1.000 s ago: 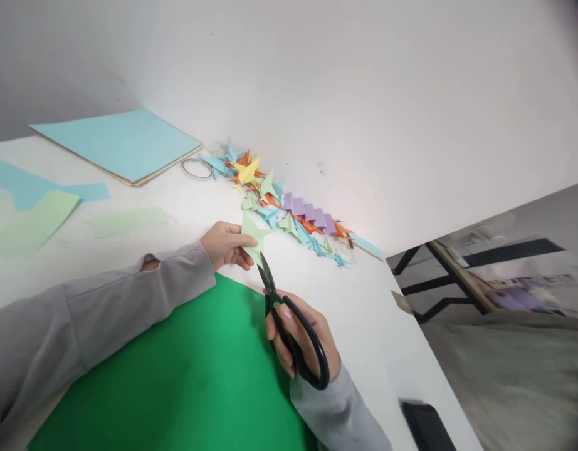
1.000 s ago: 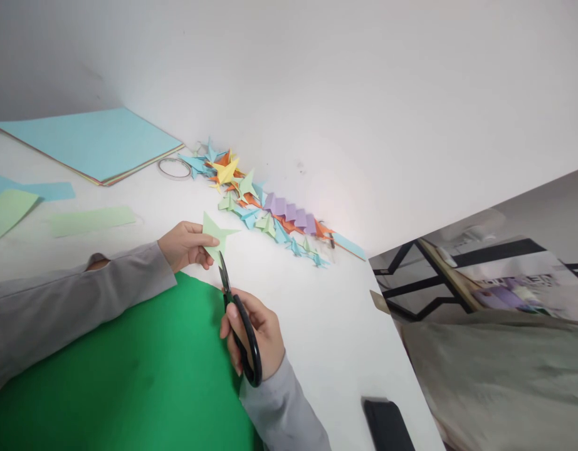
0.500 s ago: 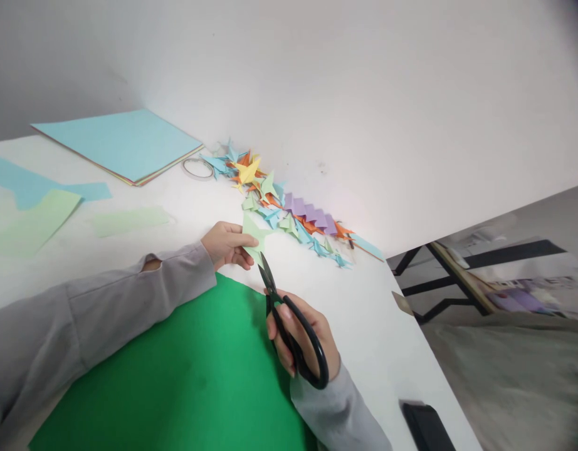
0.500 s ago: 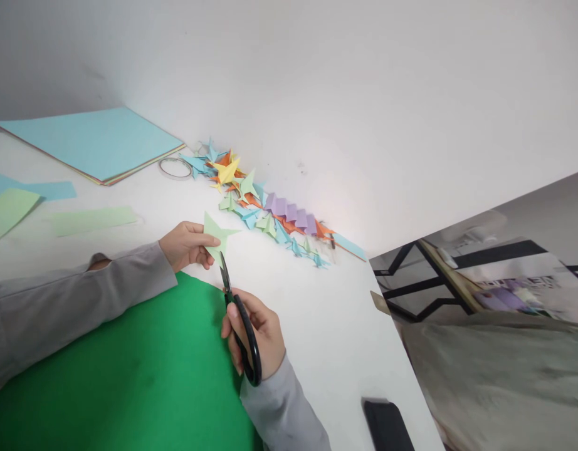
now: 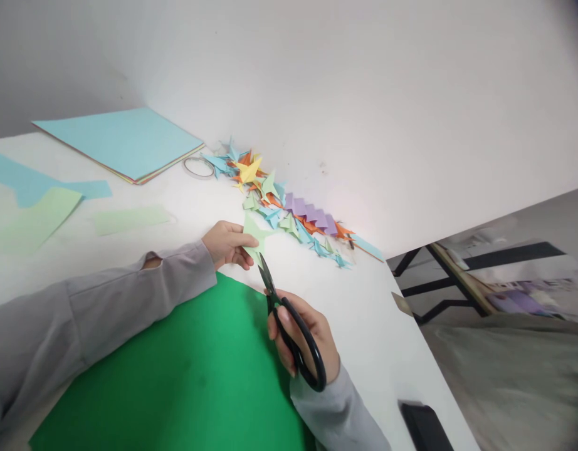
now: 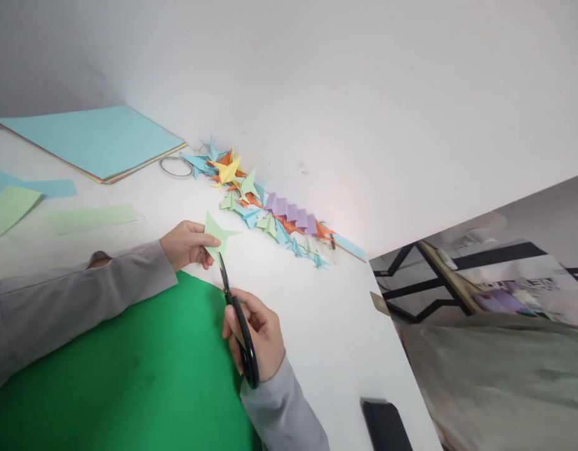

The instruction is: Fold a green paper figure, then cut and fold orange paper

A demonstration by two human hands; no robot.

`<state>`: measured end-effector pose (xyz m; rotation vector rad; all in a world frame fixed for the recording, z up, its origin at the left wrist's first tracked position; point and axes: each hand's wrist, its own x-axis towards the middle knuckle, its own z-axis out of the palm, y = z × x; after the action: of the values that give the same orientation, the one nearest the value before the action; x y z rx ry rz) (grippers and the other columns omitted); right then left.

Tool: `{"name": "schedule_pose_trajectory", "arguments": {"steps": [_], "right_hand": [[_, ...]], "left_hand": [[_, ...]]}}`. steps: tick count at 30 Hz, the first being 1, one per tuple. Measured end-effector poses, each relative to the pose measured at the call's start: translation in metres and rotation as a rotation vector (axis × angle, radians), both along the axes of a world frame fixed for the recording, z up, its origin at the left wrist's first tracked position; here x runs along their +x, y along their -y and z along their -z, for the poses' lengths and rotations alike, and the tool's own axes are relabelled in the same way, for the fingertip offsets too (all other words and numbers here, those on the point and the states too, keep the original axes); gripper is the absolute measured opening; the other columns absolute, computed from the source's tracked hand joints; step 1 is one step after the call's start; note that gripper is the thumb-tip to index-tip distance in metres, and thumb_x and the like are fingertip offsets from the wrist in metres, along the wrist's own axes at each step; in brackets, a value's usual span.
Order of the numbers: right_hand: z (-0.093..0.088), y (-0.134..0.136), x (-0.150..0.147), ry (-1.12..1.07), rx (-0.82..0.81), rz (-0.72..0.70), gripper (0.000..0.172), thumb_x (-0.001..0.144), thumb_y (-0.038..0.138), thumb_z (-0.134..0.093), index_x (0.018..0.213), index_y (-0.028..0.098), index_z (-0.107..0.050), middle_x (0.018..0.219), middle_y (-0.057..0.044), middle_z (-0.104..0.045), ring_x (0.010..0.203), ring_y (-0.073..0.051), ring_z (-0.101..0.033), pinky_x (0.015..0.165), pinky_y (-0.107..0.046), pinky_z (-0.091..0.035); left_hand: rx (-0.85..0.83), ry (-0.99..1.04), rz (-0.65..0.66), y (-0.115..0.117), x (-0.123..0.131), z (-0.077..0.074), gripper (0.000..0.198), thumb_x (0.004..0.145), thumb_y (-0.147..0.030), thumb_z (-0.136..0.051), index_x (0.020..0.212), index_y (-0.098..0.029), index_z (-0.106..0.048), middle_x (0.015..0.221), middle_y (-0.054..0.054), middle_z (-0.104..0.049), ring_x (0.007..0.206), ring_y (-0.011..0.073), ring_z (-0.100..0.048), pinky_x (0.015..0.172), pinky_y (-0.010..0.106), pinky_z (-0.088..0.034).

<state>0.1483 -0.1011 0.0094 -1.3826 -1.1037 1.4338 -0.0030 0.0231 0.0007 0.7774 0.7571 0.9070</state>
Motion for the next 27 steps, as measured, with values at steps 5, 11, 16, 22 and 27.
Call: {"name": "schedule_pose_trajectory", "arguments": {"steps": [5,11,16,22,27], "right_hand": [[0.0016,0.0000,0.0009,-0.013,0.007,-0.008,0.048,0.068,0.048,-0.066,0.100,0.014,-0.057,0.052,0.004,-0.055,0.023,-0.001,-0.034,0.022,-0.012,-0.024],[0.0015,0.0005,0.0007,-0.012,0.019,-0.022,0.046,0.071,0.046,-0.063,0.103,0.013,-0.056,0.054,0.004,-0.055,0.024,-0.001,-0.034,0.022,-0.013,-0.024],[0.0010,0.0014,-0.0004,0.003,0.037,-0.030,0.045,0.074,0.046,-0.061,0.103,0.012,-0.056,0.054,0.004,-0.054,0.025,-0.001,-0.035,0.023,-0.012,-0.023],[-0.0002,0.0018,-0.0011,0.003,0.026,-0.020,0.046,0.073,0.046,-0.062,0.104,0.012,-0.056,0.053,0.003,-0.054,0.025,-0.001,-0.034,0.022,-0.013,-0.023],[0.0002,0.0022,-0.0013,0.007,0.021,0.002,0.048,0.072,0.046,-0.063,0.106,0.012,-0.057,0.053,0.003,-0.054,0.025,-0.001,-0.034,0.023,-0.013,-0.022]], "left_hand": [[0.003,-0.002,0.008,0.0003,-0.0003,-0.0004,0.009,0.055,-0.007,-0.067,0.054,-0.006,-0.057,0.043,0.006,-0.057,0.034,0.0148,-0.055,0.032,0.023,-0.046],[0.001,0.002,0.011,-0.0003,-0.0004,0.0006,0.011,0.055,-0.007,-0.067,0.054,-0.007,-0.056,0.043,0.005,-0.057,0.035,0.0149,-0.055,0.032,0.023,-0.046],[0.003,0.005,0.014,-0.0012,-0.0003,0.0011,0.014,0.054,-0.008,-0.070,0.053,-0.007,-0.055,0.042,0.004,-0.055,0.034,0.0149,-0.055,0.032,0.023,-0.046],[0.004,0.002,0.008,-0.0002,-0.0004,0.0021,0.013,0.055,-0.008,-0.068,0.054,-0.007,-0.055,0.041,0.004,-0.055,0.035,0.0154,-0.056,0.033,0.023,-0.046],[0.009,0.004,0.012,-0.0007,-0.0005,0.0017,0.012,0.055,-0.008,-0.069,0.055,-0.007,-0.057,0.042,0.004,-0.056,0.035,0.0151,-0.056,0.033,0.023,-0.046]]}}
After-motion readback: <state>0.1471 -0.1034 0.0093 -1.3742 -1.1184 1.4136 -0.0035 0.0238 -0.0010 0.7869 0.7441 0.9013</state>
